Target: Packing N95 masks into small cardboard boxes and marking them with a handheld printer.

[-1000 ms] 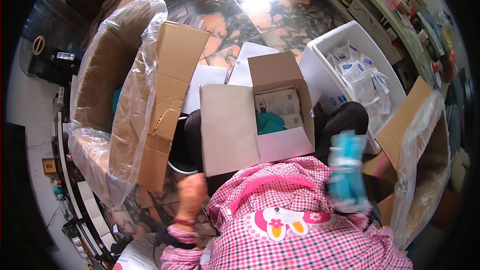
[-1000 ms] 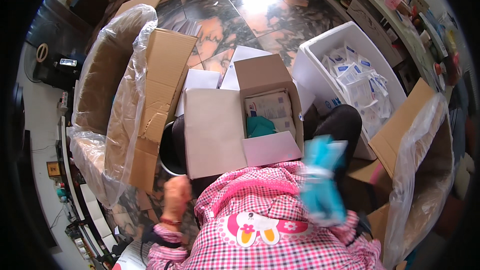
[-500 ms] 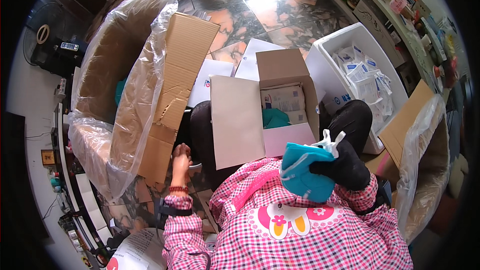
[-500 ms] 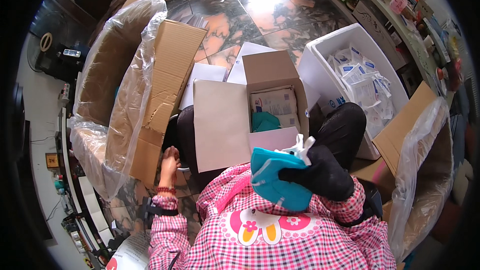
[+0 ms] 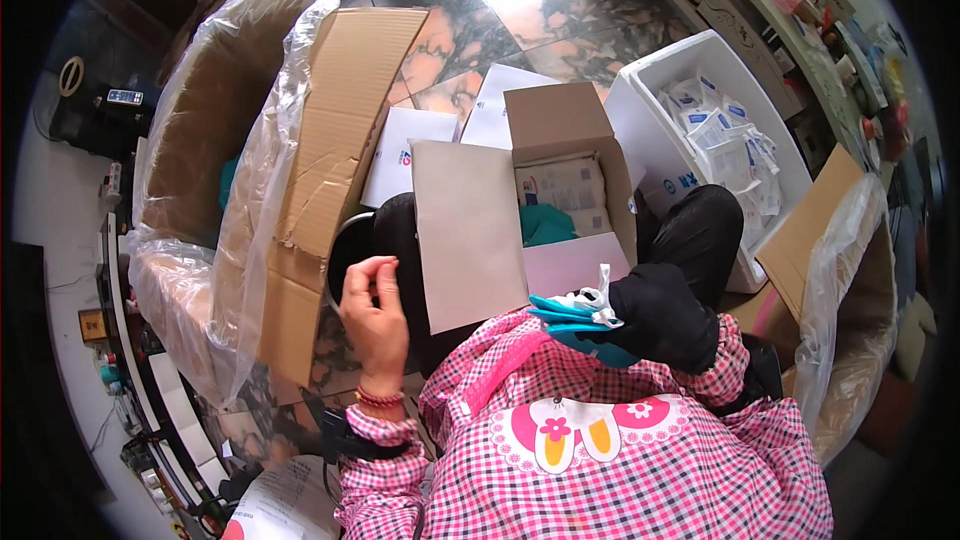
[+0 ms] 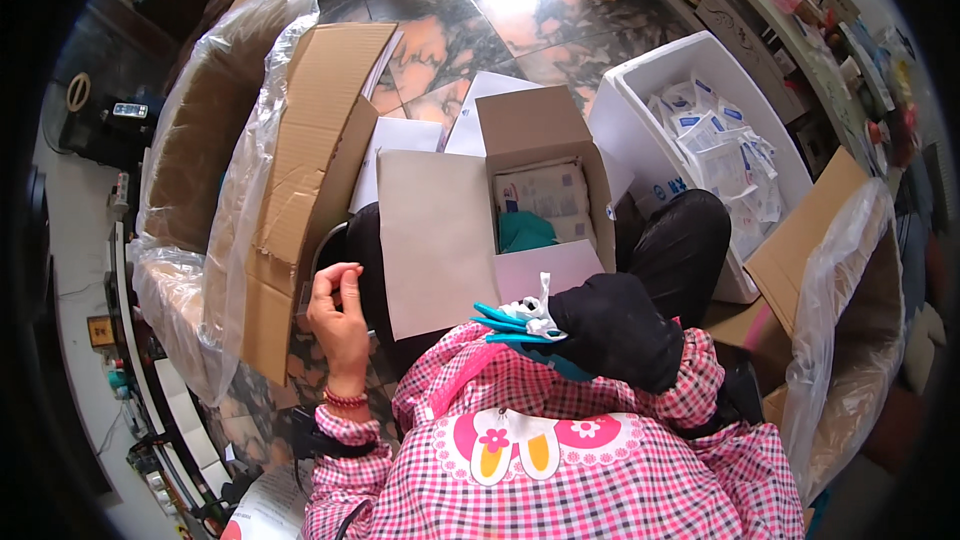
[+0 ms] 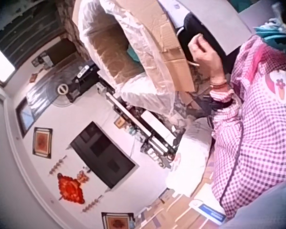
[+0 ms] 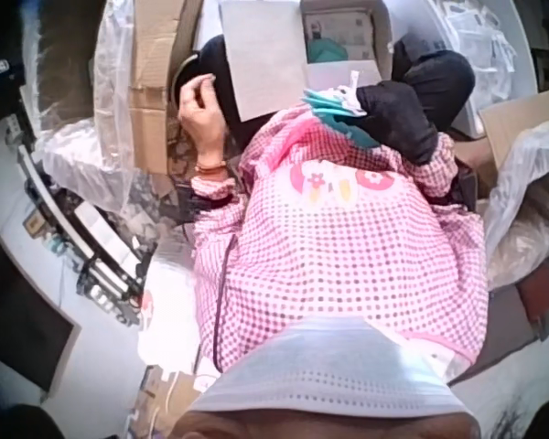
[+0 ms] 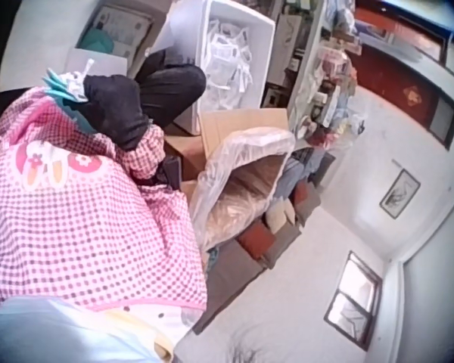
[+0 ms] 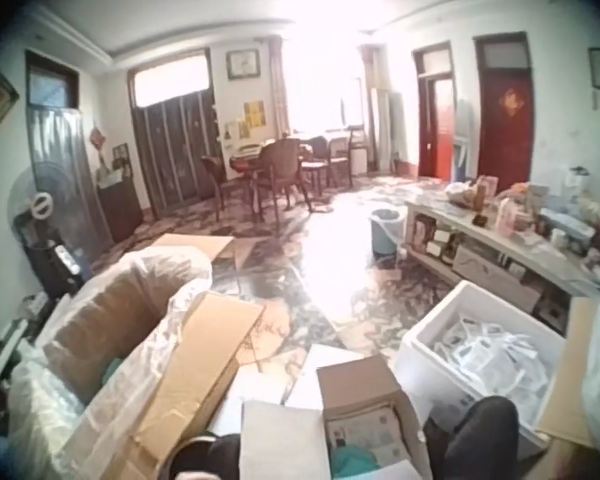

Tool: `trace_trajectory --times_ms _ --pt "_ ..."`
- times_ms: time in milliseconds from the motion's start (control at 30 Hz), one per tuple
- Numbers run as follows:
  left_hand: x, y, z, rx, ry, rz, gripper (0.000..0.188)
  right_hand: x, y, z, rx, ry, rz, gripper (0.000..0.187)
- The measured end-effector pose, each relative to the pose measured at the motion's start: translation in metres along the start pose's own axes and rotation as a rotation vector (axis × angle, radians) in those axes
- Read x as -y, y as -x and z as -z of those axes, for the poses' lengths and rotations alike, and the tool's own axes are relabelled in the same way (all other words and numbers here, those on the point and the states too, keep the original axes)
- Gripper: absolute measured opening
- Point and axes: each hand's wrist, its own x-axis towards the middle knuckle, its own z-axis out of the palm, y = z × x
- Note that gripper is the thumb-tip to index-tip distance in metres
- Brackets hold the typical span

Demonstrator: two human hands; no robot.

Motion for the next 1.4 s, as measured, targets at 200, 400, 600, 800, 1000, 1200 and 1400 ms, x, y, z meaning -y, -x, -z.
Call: trace_trajectory --times_ms 200,400,600,800,1000,1200,1400 --pt "-0.075 0.003 -0.019 0.578 0.439 -0.285 0.015 0.002 -0.003 -0.002 0.119 0.007 0.022 0.023" --pt "-0.098 0.003 -0.039 0.957 0.491 -0.232 0.021 -0.001 0.003 0.001 0.101 -0.004 0.054 0.024" --pt "-0.09 0.005 -0.049 0.979 0.455 -0.246 0.016 -0.002 0.006 -0.004 0.133 -0.007 0.026 0.022" --pt "-0.093 0.004 -0.047 1.072 0.42 -0.107 0.01 -0.005 0.002 -0.006 0.207 0.001 0.023 0.022" --pt "-0.081 0.001 -0.051 1.131 0.463 0.05 0.017 -0.003 0.0 -0.011 0.204 -0.021 -0.004 0.022" --pt "-0.087 -0.004 -0.054 1.137 0.372 0.022 0.016 0.001 -0.005 -0.007 0.177 0.033 -0.002 0.02" --pt "-0.092 -0.011 -0.055 1.05 0.284 -0.061 0.017 0.001 -0.008 -0.003 0.172 0.1 -0.018 0.017"
